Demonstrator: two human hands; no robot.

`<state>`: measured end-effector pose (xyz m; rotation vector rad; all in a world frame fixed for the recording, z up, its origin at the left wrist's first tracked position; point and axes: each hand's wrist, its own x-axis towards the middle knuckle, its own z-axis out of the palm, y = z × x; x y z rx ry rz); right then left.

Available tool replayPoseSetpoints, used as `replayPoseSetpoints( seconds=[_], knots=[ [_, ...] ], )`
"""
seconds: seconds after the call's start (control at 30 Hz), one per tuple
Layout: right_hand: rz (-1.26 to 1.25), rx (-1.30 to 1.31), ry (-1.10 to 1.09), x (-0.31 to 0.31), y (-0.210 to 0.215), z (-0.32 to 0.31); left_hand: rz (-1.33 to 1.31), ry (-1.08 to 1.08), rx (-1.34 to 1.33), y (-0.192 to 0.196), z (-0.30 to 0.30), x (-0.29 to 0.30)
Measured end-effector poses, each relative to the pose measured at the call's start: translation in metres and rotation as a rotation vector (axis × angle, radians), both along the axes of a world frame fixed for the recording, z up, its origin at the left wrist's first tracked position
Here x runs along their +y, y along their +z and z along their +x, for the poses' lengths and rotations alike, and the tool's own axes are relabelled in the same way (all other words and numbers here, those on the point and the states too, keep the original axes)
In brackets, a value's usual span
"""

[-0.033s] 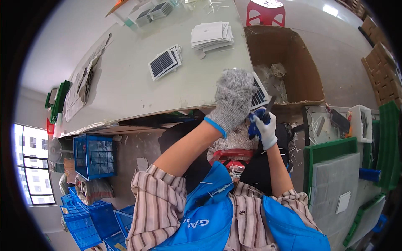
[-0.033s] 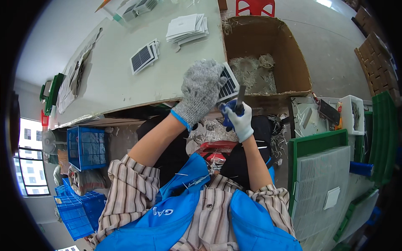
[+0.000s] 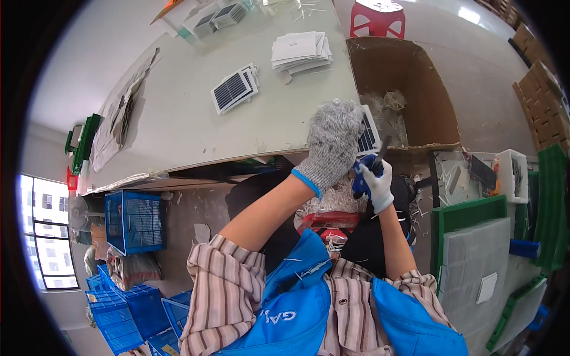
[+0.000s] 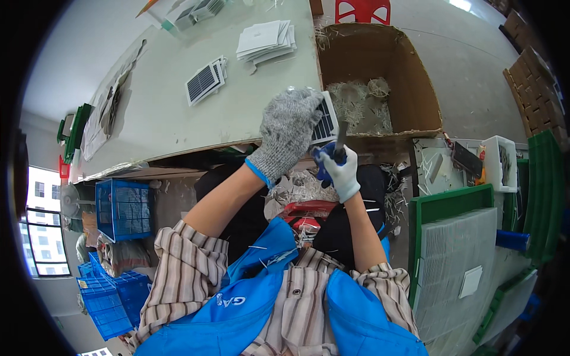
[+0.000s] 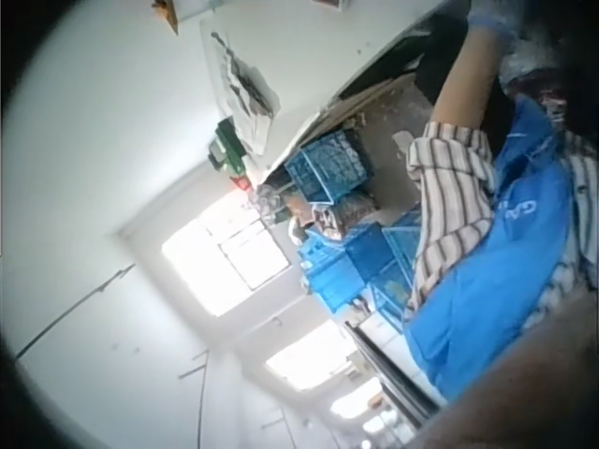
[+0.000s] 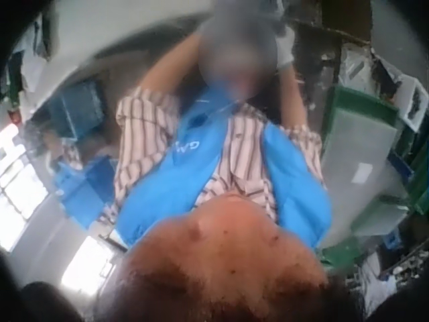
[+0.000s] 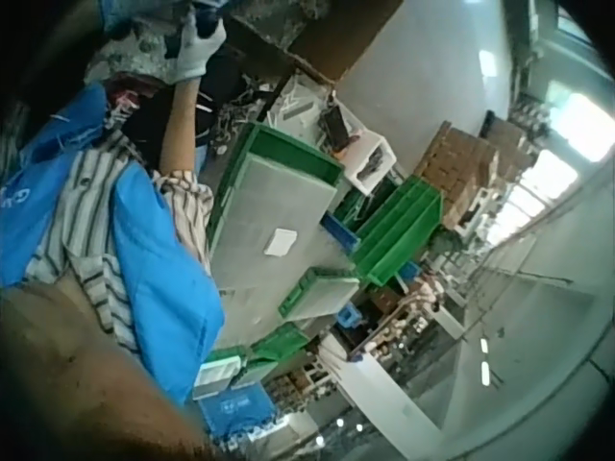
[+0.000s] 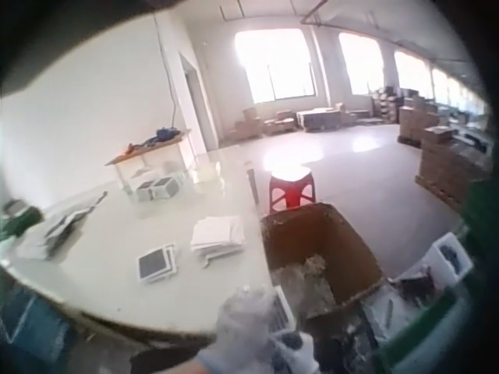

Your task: Trimming the edges of small solar panels using a utility knife.

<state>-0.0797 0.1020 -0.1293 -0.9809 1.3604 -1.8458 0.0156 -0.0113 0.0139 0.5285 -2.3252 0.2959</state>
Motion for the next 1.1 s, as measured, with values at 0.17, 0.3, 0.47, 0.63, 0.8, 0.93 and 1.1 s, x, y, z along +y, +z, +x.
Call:
replayPoseSetpoints(
  seconds=[0.17,0.3,0.47,0.63,0.8,0.93,1.1],
  knots=[
    [-0.036,-0.132,-0.035,-0.023,0.008,-0.029,0.350,-0.112,-0.019,0.006,-0.011,-0.002],
    [-0.204,0.090,0.026,-0.033,0.021,-0.041,0.270,0.014,-0.048,0.001,-0.021,-0.003],
    [-0.002,-0.056,0.070,-0.006,0.020,-0.009,0.268,0.010,0.001,-0.003,-0.022,-0.006],
    [0.204,0.512,0.536,0.032,0.047,0.020,0.250,0.060,-0.056,0.005,-0.020,-0.004],
    [0.112,-0.061,-0.216,0.001,0.041,0.019,0.233,0.035,0.013,-0.003,-0.019,0.000],
    [0.131,0.441,-0.557,-0.042,0.014,0.018,0.181,0.069,-0.012,-0.005,-0.023,0.002],
    [-0.146,-1.059,-0.096,-0.076,0.087,0.017,0.310,0.007,-0.174,-0.003,-0.020,-0.002]
  ],
)
